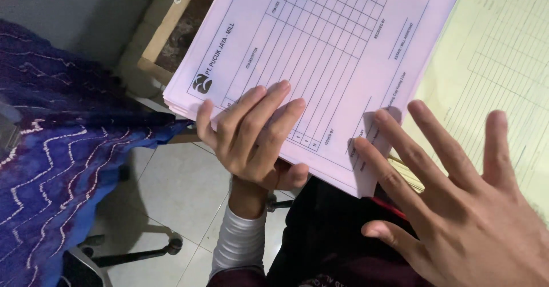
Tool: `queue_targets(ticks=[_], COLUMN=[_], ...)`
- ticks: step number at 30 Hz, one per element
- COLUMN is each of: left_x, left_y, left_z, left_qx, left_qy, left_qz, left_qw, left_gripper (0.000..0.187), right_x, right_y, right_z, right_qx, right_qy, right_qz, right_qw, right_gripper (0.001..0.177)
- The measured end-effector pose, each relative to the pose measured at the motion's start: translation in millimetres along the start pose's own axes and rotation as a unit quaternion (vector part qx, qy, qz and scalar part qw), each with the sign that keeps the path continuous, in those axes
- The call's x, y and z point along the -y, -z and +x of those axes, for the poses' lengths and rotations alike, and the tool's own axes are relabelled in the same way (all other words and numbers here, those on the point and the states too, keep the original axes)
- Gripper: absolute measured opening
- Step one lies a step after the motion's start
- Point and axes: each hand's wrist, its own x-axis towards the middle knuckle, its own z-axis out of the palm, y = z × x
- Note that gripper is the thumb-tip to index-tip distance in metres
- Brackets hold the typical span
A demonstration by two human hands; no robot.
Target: Sorting and organizing various printed forms and documents on a desk
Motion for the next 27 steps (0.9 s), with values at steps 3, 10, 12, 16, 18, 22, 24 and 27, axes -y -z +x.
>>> queue_targets(ticks=[3, 10, 12, 16, 18, 22, 24, 27], left_x=[4, 7, 5, 11, 11, 7, 5, 5], left_y=[-5, -7, -6, -14, -18, -15, -15, -17], left_z=[-14, -12, -7, -6, -6, -3, -3, -3], left_qx=[-0.002, -0.028, -0.024, -0.066, -0.078, -0.070, -0.069, -0.072], left_qy=[-0.027, -0.086, -0.085, -0.115, -0.108, -0.088, -0.078, -0.072], left_qz=[0.014, 0.009, 0.010, 0.000, -0.004, 0.006, 0.011, 0.006], left_qw=[1.000, 0.996, 0.996, 0.991, 0.991, 0.994, 0.995, 0.995], left_gripper=[0.076, 0.058, 0.059, 0.062, 0.061, 0.058, 0.059, 0.061], right_x=[-4, -24, -34, -65, -90, -165, -168, -109], right_y=[3, -9, -24, -38, -45, -95, -96, -57], right_z=[16, 75, 88, 117, 130, 141, 141, 137], right_qx=[0.003, 0.027, 0.036, 0.057, 0.054, -0.164, -0.159, -0.031], right_qy=[0.035, 0.119, 0.123, 0.108, 0.101, 0.330, 0.339, 0.215], right_qz=[0.041, 0.194, 0.191, 0.199, 0.197, 0.056, 0.022, 0.087], right_qw=[0.999, 0.973, 0.973, 0.972, 0.974, 0.928, 0.927, 0.972], right_gripper=[0.088, 0.082, 0.080, 0.085, 0.088, 0.040, 0.044, 0.071])
